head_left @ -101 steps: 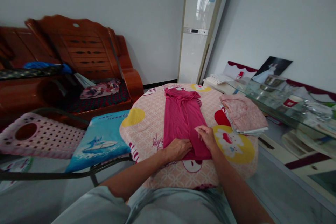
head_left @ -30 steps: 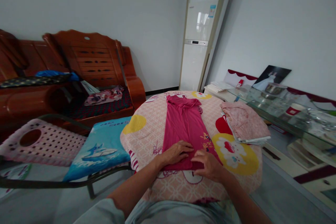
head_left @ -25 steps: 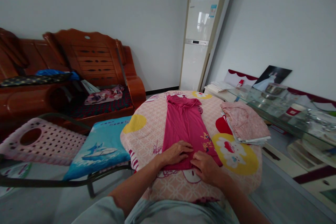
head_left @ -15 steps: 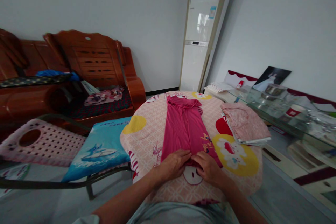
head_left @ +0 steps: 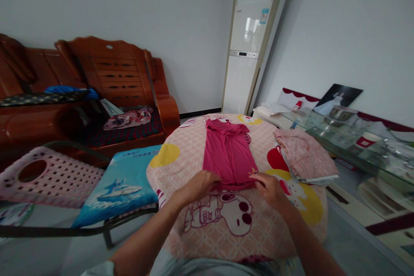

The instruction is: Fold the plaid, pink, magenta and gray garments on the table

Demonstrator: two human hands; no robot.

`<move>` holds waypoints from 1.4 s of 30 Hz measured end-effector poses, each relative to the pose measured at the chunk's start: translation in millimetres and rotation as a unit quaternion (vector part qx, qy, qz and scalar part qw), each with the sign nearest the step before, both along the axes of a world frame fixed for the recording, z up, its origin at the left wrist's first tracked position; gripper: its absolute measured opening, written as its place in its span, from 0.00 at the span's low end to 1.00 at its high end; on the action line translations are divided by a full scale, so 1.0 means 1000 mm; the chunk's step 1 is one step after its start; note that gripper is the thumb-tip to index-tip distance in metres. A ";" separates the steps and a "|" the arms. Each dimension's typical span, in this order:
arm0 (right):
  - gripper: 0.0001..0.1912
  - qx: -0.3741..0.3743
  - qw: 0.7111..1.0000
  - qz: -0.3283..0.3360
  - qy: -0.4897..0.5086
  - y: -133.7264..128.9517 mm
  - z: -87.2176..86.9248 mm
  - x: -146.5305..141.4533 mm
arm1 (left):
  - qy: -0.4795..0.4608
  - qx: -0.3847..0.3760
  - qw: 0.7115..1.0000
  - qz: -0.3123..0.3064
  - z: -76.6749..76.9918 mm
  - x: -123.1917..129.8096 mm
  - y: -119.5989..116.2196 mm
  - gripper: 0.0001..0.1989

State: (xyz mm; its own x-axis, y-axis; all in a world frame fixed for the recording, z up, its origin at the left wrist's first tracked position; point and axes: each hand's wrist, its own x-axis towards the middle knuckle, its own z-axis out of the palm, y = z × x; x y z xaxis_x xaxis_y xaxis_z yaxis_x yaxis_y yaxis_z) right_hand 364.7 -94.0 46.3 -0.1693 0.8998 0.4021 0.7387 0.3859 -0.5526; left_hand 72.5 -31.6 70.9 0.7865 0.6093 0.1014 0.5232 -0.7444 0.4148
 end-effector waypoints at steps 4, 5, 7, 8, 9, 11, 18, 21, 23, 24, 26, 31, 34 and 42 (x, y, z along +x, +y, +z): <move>0.16 -0.035 0.999 -0.017 0.011 0.043 0.019 0.004 | 0.028 0.021 0.999 0.018 0.020 0.007 0.041 0.17; 0.17 -0.034 0.999 -0.014 0.004 0.055 0.022 0.006 | 0.034 0.032 0.999 0.019 0.023 0.010 0.052 0.17; 0.18 -0.025 0.999 -0.009 -0.019 0.078 0.024 0.009 | 0.044 0.054 0.997 0.021 0.025 0.015 0.074 0.19; 0.18 -0.020 0.999 -0.011 -0.033 0.089 0.025 0.011 | 0.046 0.066 0.996 0.027 0.026 0.018 0.086 0.20; 0.19 -0.016 0.999 -0.020 -0.048 0.101 0.026 0.012 | 0.049 0.078 0.995 0.035 0.027 0.022 0.097 0.21; 0.19 -0.010 0.996 -0.047 -0.079 0.126 0.027 0.013 | 0.061 0.094 0.992 0.051 0.028 0.029 0.121 0.23; 0.20 0.040 0.981 -0.141 -0.128 0.194 0.029 0.006 | 0.032 0.112 0.982 0.151 0.027 0.055 0.189 0.25; 0.20 0.063 0.973 -0.178 -0.131 0.196 0.019 0.005 | -0.013 0.130 0.972 0.193 0.013 0.059 0.191 0.26; 0.21 0.068 0.971 -0.196 -0.123 0.186 0.008 0.006 | -0.024 0.131 0.973 0.190 -0.002 0.057 0.178 0.25; 0.21 0.071 0.972 -0.192 -0.116 0.178 0.002 0.007 | -0.025 0.126 0.975 0.180 -0.010 0.055 0.168 0.24; 0.22 0.080 0.979 -0.154 -0.104 0.158 -0.011 0.008 | -0.032 0.102 0.986 0.131 -0.028 0.049 0.145 0.22; 0.24 0.071 0.983 0.005 -0.167 0.110 -0.034 0.006 | -0.002 0.085 0.996 0.037 -0.058 0.032 0.097 0.29; 0.28 0.057 0.971 0.008 -0.232 0.101 -0.041 0.003 | 0.040 0.096 0.994 0.043 -0.062 0.031 0.094 0.27; 0.20 -0.019 0.947 -0.048 -0.316 0.112 -0.029 -0.007 | 0.102 0.086 0.991 0.030 -0.050 0.037 0.113 0.29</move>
